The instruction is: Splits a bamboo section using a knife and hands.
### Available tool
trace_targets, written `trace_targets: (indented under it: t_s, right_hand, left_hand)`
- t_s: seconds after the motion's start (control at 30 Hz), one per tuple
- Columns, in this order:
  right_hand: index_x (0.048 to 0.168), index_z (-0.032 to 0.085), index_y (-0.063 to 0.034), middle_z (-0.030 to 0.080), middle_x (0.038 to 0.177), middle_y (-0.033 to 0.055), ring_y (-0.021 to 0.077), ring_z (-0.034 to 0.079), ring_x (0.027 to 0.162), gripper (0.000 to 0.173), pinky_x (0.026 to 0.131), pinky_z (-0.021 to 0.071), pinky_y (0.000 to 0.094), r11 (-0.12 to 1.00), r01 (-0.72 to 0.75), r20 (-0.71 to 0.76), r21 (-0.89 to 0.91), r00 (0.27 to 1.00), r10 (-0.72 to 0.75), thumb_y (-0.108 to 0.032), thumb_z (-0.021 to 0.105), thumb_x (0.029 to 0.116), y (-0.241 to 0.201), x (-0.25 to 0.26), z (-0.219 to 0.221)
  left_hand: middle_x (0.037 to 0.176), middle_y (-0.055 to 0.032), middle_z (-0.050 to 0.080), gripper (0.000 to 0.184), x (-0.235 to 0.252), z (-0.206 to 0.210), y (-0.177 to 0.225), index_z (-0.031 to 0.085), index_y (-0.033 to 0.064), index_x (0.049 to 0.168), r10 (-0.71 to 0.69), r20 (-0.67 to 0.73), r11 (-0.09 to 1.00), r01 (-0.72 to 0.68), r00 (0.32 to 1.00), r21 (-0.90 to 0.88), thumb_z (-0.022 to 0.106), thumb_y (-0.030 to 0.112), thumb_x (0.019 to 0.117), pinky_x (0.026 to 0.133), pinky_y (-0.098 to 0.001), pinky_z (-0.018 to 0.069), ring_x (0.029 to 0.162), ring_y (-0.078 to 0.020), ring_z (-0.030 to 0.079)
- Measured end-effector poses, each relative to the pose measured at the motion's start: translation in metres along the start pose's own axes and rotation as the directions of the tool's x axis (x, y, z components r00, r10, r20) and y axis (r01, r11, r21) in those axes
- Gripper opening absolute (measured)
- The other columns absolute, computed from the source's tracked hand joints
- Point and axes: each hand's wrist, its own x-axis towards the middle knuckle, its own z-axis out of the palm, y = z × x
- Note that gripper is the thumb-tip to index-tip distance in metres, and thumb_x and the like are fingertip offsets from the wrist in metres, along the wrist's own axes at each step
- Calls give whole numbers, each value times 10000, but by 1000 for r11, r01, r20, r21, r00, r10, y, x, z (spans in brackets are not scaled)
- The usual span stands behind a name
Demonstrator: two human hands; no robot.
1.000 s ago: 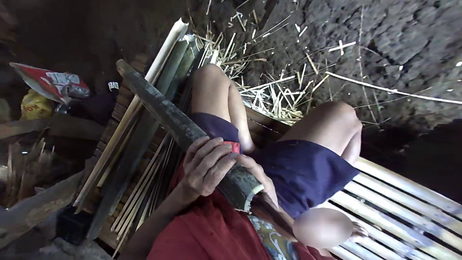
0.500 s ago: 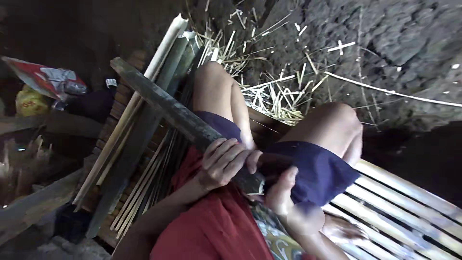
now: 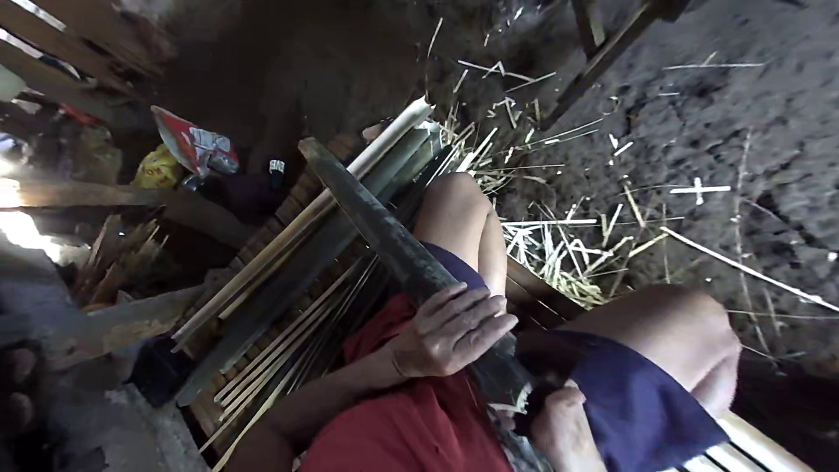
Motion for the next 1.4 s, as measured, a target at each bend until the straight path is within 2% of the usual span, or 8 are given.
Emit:
trace_targets:
  t_s: [0.17,0.37,0.43,0.6,0.73,0.83,1.07,1.4]
  right_hand:
    - [894,708,-314,654,662,-142,-40,619,542,583,486,516,148,864,-314,337,393,924,183,-827,437,838,3,9,-9]
    - [737,660,30,682,670,91,64,641,643,337,654,516,198,777,410,119,-477,907,-405,-152,488,963,13,10,-9]
    - [828,577,-80,598,718,27,6,601,713,379,689,486,130,655,512,214,-555,850,-482,-351,430,1048,33,2,-28]
    - [838,718,-30,690,712,103,198,667,589,788,498,516,384,441,340,240,-831,934,-266,-727,370,960,63,-1,-48]
    - [1108,729,22,695,1161,252,456,656,1128,500,908,533,610,313,35,113,-949,966,234,-450,598,1005,54,11,-41]
    - [1280,668,21,643,1230,296,490,604,1177,483,970,504,603,424,4,53,-906,993,103,-357,667,980,39,14,-45]
    - [1450,465,-231,531,1370,40,91,512,1304,597,1087,440,267,397,458,34,-795,688,-725,-588,578,985,-48,-21,-51]
    - [1195,644,-248,591,1270,-46,113,479,1298,230,1140,318,284,254,500,175,-828,660,-731,-290,439,1100,-44,-44,-53]
  left_hand:
    - [1145,-156,740,193,-3,-15,-2,679,15,1109,17,9,1000,-17,1000,-26,497,60,1060,1112,-365,446,1186,-238,669]
    - [1025,-108,751,147,-1,-17,-6,716,66,1089,96,9,995,-96,995,35,585,73,1023,1083,-380,477,1069,-235,701]
    - [1033,-106,753,144,0,-22,-10,711,70,1075,91,-19,995,-90,996,38,574,87,1032,1081,-381,478,1078,-231,700]
    - [1084,-59,733,156,37,-72,-51,657,83,1092,157,-206,981,-128,966,148,557,197,1055,1093,-350,446,1130,-152,665]
    - [1179,8,716,186,72,-106,-68,651,124,1151,195,-225,979,-174,955,110,534,242,1068,1143,-356,408,1217,-109,622]
    - [1121,17,703,93,103,-87,-54,600,142,1106,358,-142,933,-348,923,90,552,203,1056,1156,-347,353,1199,-93,614]
    - [1121,-25,723,147,126,-16,3,625,124,1168,644,-23,753,-639,765,-159,519,127,1066,1171,-344,329,1192,-125,623]
    - [1059,-87,776,254,86,25,34,724,77,1074,567,94,746,-463,818,-478,471,95,1074,1177,-455,347,1146,-203,691]
